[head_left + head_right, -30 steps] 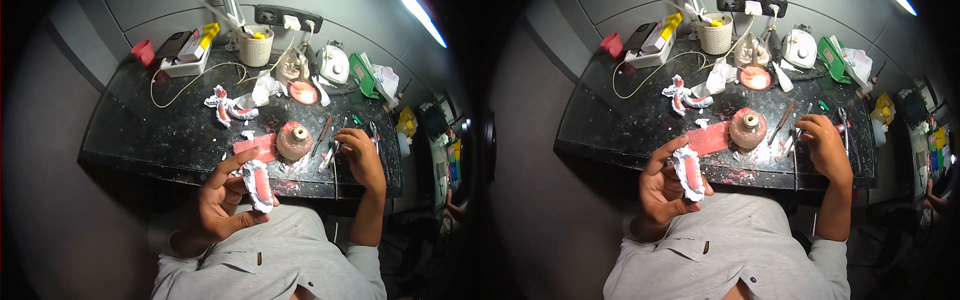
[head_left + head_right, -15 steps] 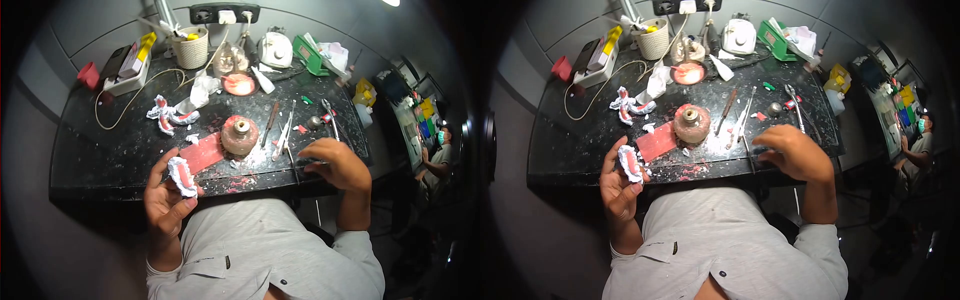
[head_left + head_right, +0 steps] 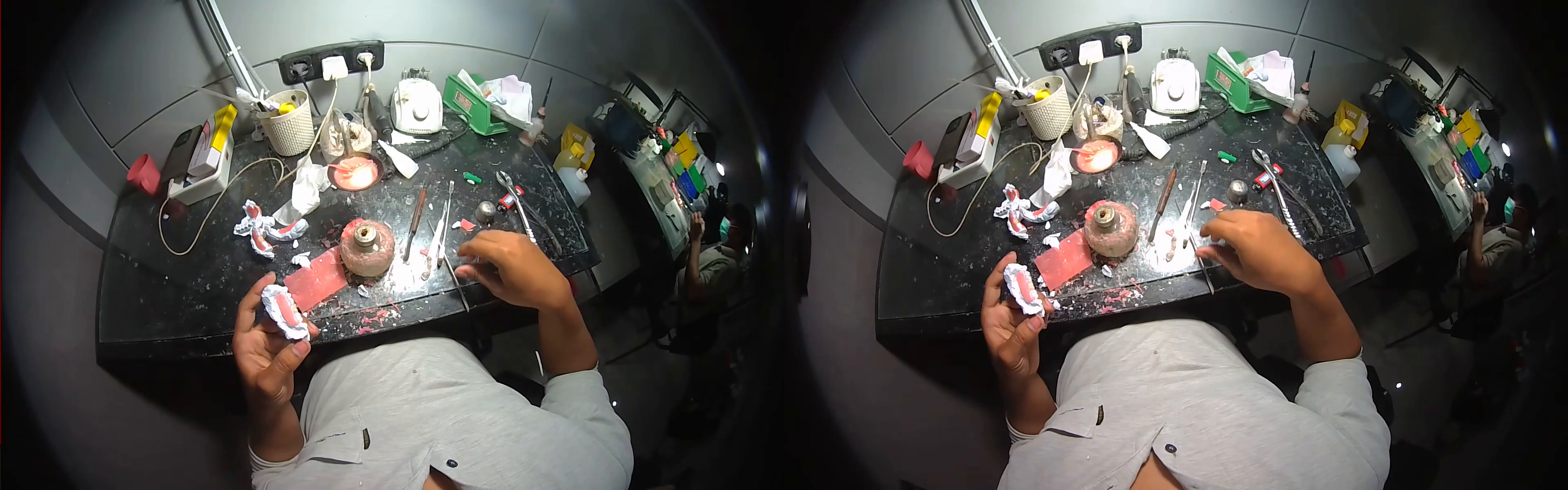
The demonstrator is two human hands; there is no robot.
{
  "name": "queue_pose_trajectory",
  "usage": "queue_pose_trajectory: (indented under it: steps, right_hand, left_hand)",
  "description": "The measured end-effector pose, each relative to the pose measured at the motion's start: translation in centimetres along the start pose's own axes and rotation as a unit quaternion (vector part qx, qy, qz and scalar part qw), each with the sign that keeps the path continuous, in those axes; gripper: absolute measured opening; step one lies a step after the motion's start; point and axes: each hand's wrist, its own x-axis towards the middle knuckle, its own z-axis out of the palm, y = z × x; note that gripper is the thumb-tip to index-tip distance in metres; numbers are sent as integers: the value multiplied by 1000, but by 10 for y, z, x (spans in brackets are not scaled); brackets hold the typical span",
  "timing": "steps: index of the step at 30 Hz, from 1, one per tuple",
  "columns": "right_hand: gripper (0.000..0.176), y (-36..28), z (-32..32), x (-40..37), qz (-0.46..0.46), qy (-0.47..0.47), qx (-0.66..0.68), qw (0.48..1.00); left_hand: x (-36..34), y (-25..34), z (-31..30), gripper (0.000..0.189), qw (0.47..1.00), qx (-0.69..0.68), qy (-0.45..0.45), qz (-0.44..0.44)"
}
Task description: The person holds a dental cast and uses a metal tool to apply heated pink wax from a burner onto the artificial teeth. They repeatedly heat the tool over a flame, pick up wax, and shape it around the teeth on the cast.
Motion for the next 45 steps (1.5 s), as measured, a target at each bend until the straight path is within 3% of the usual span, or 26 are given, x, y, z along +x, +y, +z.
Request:
queue_pose_trajectory:
  steps: [12, 20, 22, 24, 28, 30, 34, 36, 39, 45]
  right_hand:
    - [25, 6, -38, -12, 63, -22, -39, 997]
    - [18, 9, -75, -24, 150, 114, 1, 982]
    - [18, 14, -55, -11, 91, 120, 24, 988]
    - [18, 9, -33, 9, 13, 51, 26, 998]
    - [21, 27, 10, 41, -12, 58, 26, 998]
    - [23, 43, 13, 56, -39, -3, -45, 998]
    - [28, 53, 17, 63, -41, -45, -65, 996]
    - [21, 55, 19, 59, -53, -25, -75, 995]
    - [15, 57, 19, 57, -36, -17, -41, 998]
    - [15, 56, 19, 51, -24, 2, -46, 999]
  left_hand:
    - [-2, 2, 3, 80, 1000, 18, -7, 13]
    - [2, -3, -10, 80, 997, 46, 31, 46]
    - [4, -7, -20, 75, 999, -18, 24, 13]
    - [6, -11, -21, 73, 1000, -9, 12, 27]
    - [10, -14, -30, 72, 999, -30, 16, 39]
    - [16, -18, -39, 73, 997, -65, 10, 36]
    - [25, -23, -41, 75, 988, -155, 12, 24]
    - [24, -26, -44, 80, 977, -211, -33, -6]
    - [24, -32, -43, 87, 923, -366, -94, -75]
    - [14, -20, -25, 88, 945, -291, -137, -55]
